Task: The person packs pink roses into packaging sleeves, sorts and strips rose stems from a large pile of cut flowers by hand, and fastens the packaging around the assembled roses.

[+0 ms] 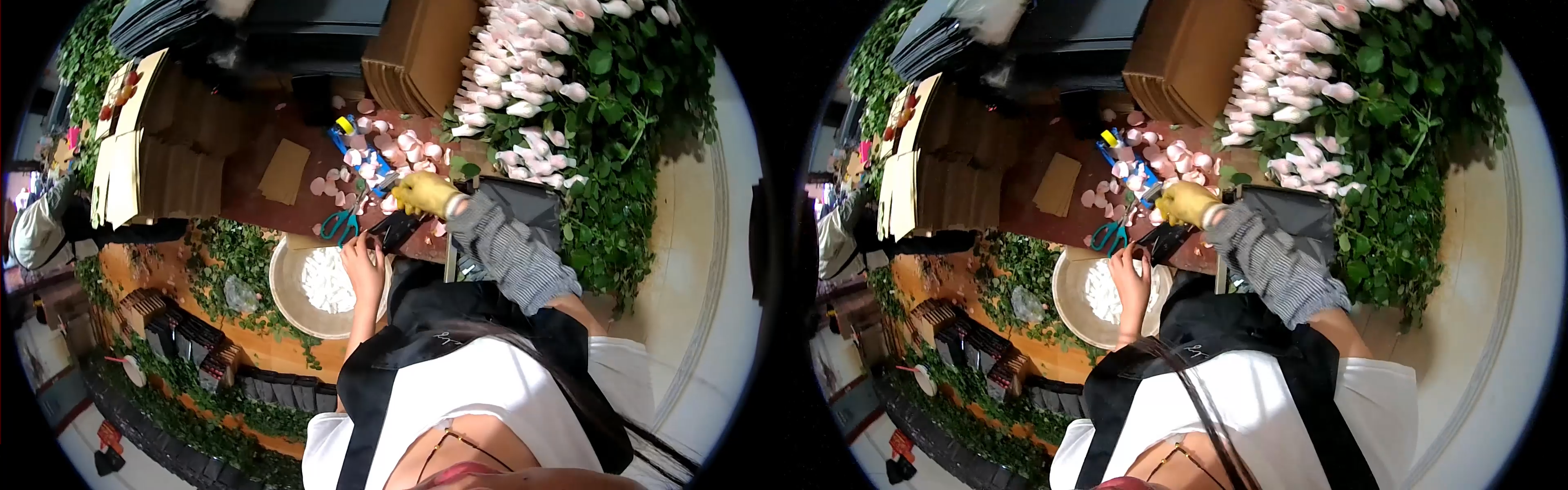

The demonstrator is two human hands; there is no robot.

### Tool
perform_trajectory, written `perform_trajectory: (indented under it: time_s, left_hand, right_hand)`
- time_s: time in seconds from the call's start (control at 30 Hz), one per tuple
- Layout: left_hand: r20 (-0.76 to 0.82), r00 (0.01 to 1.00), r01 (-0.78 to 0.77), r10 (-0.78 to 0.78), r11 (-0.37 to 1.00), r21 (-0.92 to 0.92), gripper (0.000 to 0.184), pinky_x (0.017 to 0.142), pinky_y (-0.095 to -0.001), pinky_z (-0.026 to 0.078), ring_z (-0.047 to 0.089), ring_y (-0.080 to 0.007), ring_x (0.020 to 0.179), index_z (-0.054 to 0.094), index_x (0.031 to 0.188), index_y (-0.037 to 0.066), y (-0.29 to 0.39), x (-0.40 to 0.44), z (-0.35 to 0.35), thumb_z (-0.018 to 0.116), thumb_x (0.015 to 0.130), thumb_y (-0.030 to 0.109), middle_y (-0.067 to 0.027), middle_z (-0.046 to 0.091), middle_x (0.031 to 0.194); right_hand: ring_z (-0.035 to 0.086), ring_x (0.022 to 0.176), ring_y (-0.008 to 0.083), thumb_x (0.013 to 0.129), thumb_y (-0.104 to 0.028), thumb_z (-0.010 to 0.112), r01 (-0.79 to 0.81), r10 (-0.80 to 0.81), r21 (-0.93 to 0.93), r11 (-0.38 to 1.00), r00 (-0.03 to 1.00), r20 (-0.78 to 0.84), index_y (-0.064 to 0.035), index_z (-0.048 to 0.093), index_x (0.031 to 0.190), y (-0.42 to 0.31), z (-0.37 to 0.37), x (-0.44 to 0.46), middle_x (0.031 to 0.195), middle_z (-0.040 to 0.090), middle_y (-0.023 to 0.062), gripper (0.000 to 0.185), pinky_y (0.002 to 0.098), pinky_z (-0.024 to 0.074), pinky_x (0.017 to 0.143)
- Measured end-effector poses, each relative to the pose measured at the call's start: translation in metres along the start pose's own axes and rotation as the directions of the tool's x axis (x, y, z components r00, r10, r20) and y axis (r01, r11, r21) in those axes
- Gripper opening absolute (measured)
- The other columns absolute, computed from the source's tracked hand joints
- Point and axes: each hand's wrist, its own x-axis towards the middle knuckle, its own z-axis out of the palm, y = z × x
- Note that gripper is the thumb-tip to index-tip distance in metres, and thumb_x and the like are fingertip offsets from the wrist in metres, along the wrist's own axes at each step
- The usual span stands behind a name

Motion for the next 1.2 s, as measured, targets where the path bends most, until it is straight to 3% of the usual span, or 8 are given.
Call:
perform_trajectory:
  time_s: [0.13, 0.4, 0.47, 0.67, 0.73, 0.87, 1.07, 1.2]
  left_hand:
    - [0.053, 0.996, -0.068, 0.07, 0.997, -0.031, 0.036, 0.098, -0.0467, 0.043, 0.053, -0.0373, 0.11, 0.063, 0.121, 0.002, 0.004, 0.016, -0.003, 0.071, 0.087, 0.01, -0.0175, 0.058, 0.113]
    - [0.116, 0.989, -0.079, 0.089, 0.993, -0.087, 0.03, 0.098, -0.0453, 0.042, 0.053, -0.0367, 0.11, 0.065, 0.12, 0.003, 0.014, 0.03, -0.003, 0.066, 0.091, 0.009, -0.0174, 0.06, 0.113]
    - [0.139, 0.985, -0.094, 0.107, 0.991, -0.091, 0.029, 0.098, -0.0454, 0.042, 0.053, -0.0369, 0.11, 0.065, 0.119, 0.003, 0.022, 0.03, 0.001, 0.066, 0.091, 0.009, -0.0174, 0.061, 0.113]
    - [0.17, 0.98, -0.08, 0.101, 0.989, -0.126, 0.028, 0.098, -0.0446, 0.042, 0.053, -0.0367, 0.11, 0.065, 0.117, 0.002, 0.032, 0.024, 0.0, 0.067, 0.09, 0.009, -0.0169, 0.062, 0.113]
    - [0.15, 0.984, -0.085, 0.099, 0.992, -0.096, 0.027, 0.098, -0.0444, 0.043, 0.054, -0.0365, 0.11, 0.066, 0.116, 0.002, 0.029, 0.022, 0.002, 0.067, 0.091, 0.009, -0.0169, 0.062, 0.113]
    - [0.142, 0.985, -0.083, 0.102, 0.988, -0.133, 0.027, 0.098, -0.0445, 0.043, 0.055, -0.0366, 0.109, 0.065, 0.117, 0.003, 0.032, 0.031, -0.006, 0.067, 0.091, 0.01, -0.0165, 0.062, 0.114]
    - [0.121, 0.992, -0.021, 0.038, 0.99, -0.139, 0.027, 0.098, -0.0424, 0.044, 0.056, -0.0343, 0.109, 0.065, 0.12, 0.002, 0.033, 0.048, -0.017, 0.064, 0.093, 0.006, -0.0159, 0.063, 0.112]
    - [0.146, 0.988, 0.104, -0.057, 0.933, -0.343, 0.025, 0.09, -0.0366, 0.05, 0.062, -0.0268, 0.1, 0.064, 0.12, 0.0, 0.022, 0.063, 0.0, 0.061, 0.097, 0.009, -0.0148, 0.066, 0.111]
  right_hand:
    - [0.072, 0.094, 0.0296, 0.089, -0.024, 0.064, -0.082, -0.209, -0.781, 0.619, 0.941, -0.265, -0.0122, 0.077, 0.098, 0.008, 0.026, 0.017, 0.099, 0.075, 0.0121, 0.02, 0.045, 0.0568, 0.076]
    - [0.071, 0.074, 0.0188, 0.1, -0.03, 0.061, 0.08, -0.047, 0.591, 0.803, 0.996, -0.071, -0.0006, 0.072, 0.097, 0.012, -0.108, -0.159, 0.089, 0.074, 0.0116, 0.032, 0.0312, 0.0578, 0.067]
    - [0.067, 0.064, 0.0185, 0.096, -0.052, 0.06, -0.273, 0.266, -0.421, 0.865, 0.961, -0.078, -0.0024, 0.072, 0.09, 0.09, -0.11, -0.139, 0.08, 0.073, 0.0048, 0.051, 0.035, 0.0535, 0.058]
    - [0.065, 0.068, 0.0269, 0.096, -0.051, 0.058, -0.516, 0.652, -0.464, 0.72, 0.733, 0.196, -0.0052, 0.074, 0.084, 0.08, -0.11, -0.191, 0.075, 0.07, 0.0089, 0.05, 0.0393, 0.0521, 0.066]
    - [0.068, 0.065, 0.0233, 0.097, -0.044, 0.059, -0.344, 0.335, 0.19, 0.919, 0.939, 0.079, -0.0003, 0.074, 0.085, 0.071, -0.113, -0.183, 0.079, 0.072, 0.0117, 0.047, 0.0367, 0.0543, 0.064]
    - [0.07, 0.065, 0.0185, 0.098, -0.045, 0.05, -0.323, 0.365, -0.506, 0.799, 0.931, -0.019, -0.0042, 0.075, 0.078, 0.006, -0.102, -0.129, 0.071, 0.074, 0.0049, 0.052, 0.0357, 0.0559, 0.066]
    - [0.069, 0.092, 0.0227, 0.094, -0.033, 0.061, 0.466, -0.5, -0.238, 0.852, 0.859, -0.108, -0.0125, 0.066, 0.123, -0.05, -0.077, -0.082, 0.104, 0.071, 0.0108, 0.036, 0.0362, 0.0535, 0.082]
    - [0.072, 0.092, 0.0255, 0.094, -0.043, 0.064, 0.261, -0.268, -0.065, 0.963, 0.908, -0.321, -0.0056, 0.064, 0.124, -0.039, -0.03, 0.042, 0.11, 0.073, 0.0127, 0.047, 0.038, 0.0557, 0.082]
